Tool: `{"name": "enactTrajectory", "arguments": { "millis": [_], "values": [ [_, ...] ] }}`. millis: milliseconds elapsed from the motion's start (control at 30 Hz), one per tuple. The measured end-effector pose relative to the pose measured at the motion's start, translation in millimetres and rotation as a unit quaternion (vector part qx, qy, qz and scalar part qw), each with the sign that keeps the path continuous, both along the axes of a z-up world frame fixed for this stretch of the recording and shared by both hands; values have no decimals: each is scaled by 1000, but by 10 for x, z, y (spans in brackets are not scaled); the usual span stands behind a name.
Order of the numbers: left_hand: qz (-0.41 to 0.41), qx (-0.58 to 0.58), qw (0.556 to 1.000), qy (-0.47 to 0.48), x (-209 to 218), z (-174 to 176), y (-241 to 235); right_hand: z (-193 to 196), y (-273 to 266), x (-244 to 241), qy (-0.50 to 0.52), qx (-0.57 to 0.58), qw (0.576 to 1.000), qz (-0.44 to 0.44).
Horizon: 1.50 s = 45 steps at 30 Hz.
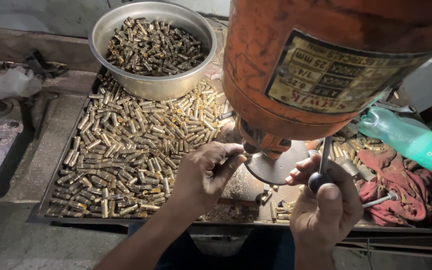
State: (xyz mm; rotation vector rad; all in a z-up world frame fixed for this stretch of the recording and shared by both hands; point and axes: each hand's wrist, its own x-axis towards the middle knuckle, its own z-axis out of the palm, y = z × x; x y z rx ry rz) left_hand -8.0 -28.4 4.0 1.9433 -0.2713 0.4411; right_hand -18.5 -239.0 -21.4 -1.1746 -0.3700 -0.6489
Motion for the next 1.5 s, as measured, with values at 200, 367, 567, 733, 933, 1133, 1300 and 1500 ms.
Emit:
{"name": "enactTrajectory", "arguments": {
  "millis": [200,367,567,733,933,1133,1300,1500],
  "values": [
    [3,-2,1000,-10,1,-1,-5,-70,-22,20,-16,25,1000,8],
    [-2,-5,1000,15,-14,44,5,-44,16,38,9,-1,1000,-29],
    [-1,-4,1000,-2,-12,9,4,-123,-82,61,15,-20,999,23],
    [0,-15,997,-80,-46,-25,79,-34,-63,44,41,-55,998,7],
    [37,-288,929,231,-32,-64,621,-159,-146,63,65,-58,996,32],
    [51,-178,968,172,-71,-162,1012,-249,-154,58,47,-57,997,20],
    [55,335,933,117,-175,-201,1032,-324,-237,69,49,-45,997,46],
    [39,414,890,188,-122,-238,1007,-207,-138,59,55,-76,996,0]
  ]
}}
